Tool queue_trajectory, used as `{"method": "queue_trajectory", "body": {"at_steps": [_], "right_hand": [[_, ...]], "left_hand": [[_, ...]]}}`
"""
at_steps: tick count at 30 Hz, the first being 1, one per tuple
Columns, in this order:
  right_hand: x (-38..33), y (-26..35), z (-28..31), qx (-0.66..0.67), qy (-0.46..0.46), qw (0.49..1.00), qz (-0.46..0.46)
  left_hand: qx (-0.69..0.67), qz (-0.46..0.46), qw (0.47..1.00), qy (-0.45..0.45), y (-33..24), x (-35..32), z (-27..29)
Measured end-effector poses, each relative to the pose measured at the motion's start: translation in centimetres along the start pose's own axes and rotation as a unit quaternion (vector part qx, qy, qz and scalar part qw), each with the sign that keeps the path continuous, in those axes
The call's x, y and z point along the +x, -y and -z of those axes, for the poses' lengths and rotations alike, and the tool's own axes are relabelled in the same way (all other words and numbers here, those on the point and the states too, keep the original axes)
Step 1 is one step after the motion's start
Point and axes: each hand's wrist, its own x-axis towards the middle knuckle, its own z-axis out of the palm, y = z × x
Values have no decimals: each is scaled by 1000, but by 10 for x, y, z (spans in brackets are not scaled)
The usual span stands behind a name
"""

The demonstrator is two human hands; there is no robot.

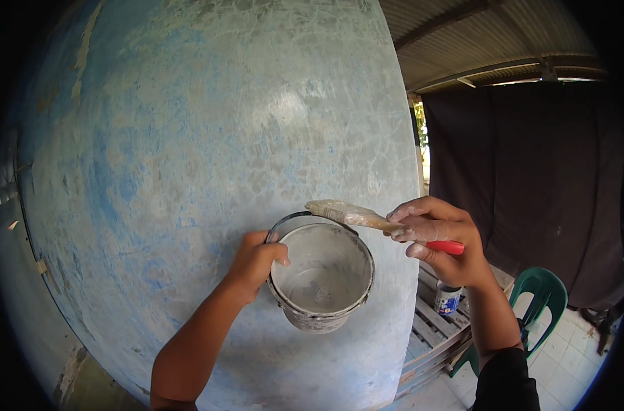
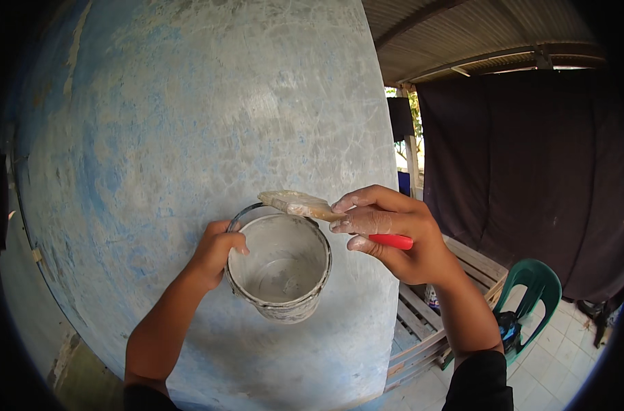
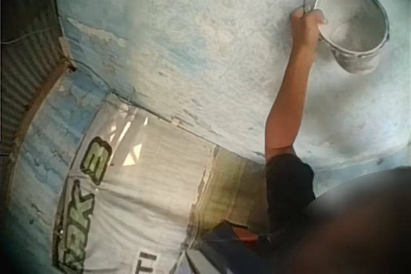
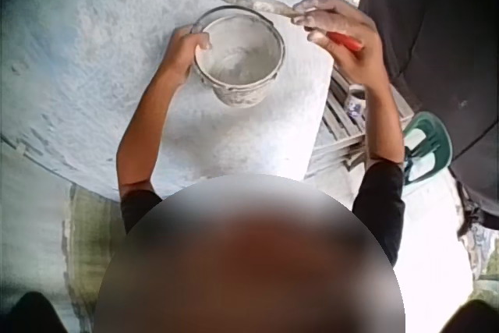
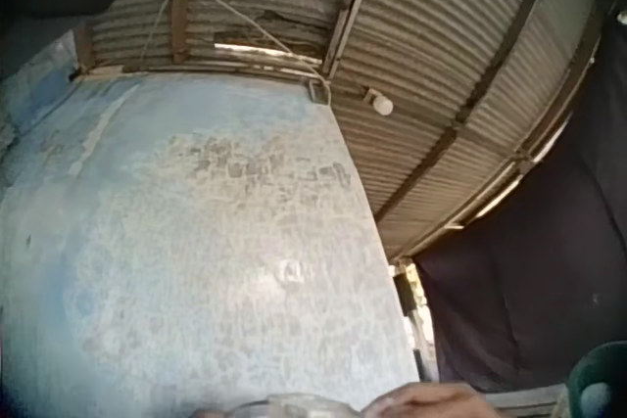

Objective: The person paints a blue wall white with a paint brush, dipping the brush into a paint bucket and applying the white paint to the wall.

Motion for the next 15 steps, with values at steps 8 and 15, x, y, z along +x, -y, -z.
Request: {"method": "queue_trajectory", "body": {"at_steps": [8,15], "right_hand": [[73,-76,84,-87,-75,985,127],[193,-169,164,-213,-152,938,227]], "left_hand": [[101,-30,994,28,-117,104,-55],[324,-6,946,31,-191,164,-92]]}}
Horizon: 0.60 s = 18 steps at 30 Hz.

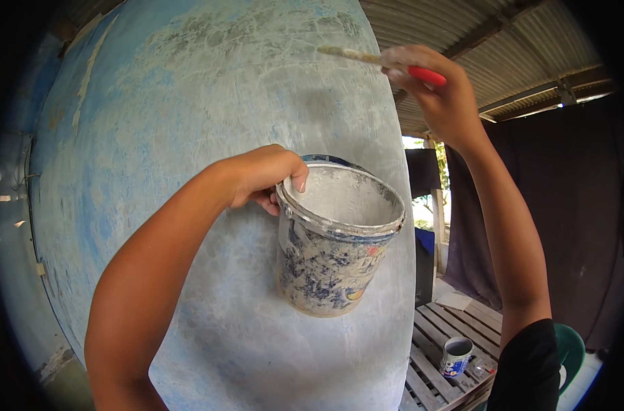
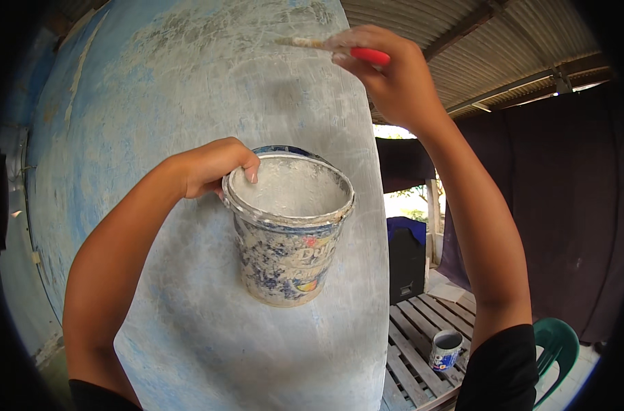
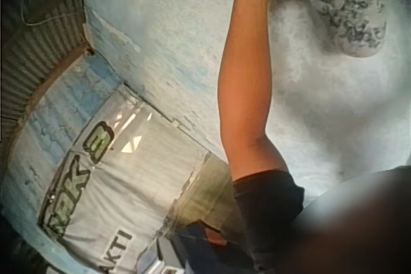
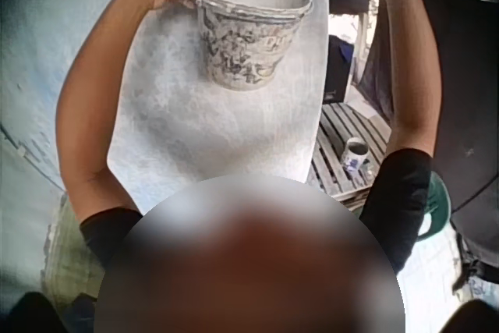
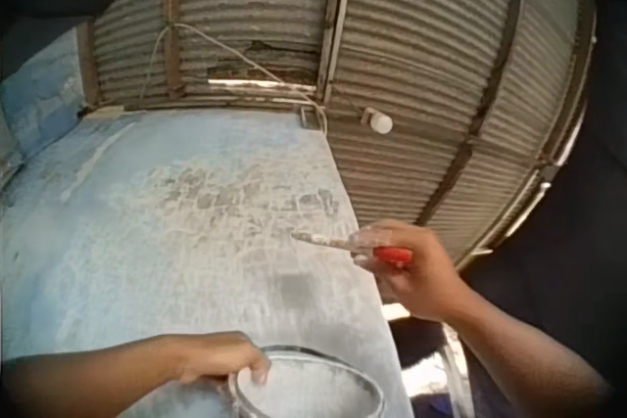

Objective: The person paints a blue wall white with a paint brush, dipping the brush into a paint bucket and applying the white paint to the wall.

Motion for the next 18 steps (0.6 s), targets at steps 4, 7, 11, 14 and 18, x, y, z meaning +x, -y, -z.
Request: {"method": "queue_trajectory", "body": {"at_steps": [4,7,11,14,18], "right_hand": [[31,-76,-17,-97,-11,994,50],[44,-118,-35,-102,-55,993,38],[46,-150,-56,-108,-99,988,53],[54,-160,-52,-142,-90,985,32],[51,-142,-43,-142,-18,989,-42]], "left_hand": [[-11,13,1000,-20,-29,16,4],[5,13,1000,9,-37,31,20],[-9,20,999,25,-39,39,32],[4,30,998,47,-51,32,32],[15,35,998,55,-50,24,29]]}}
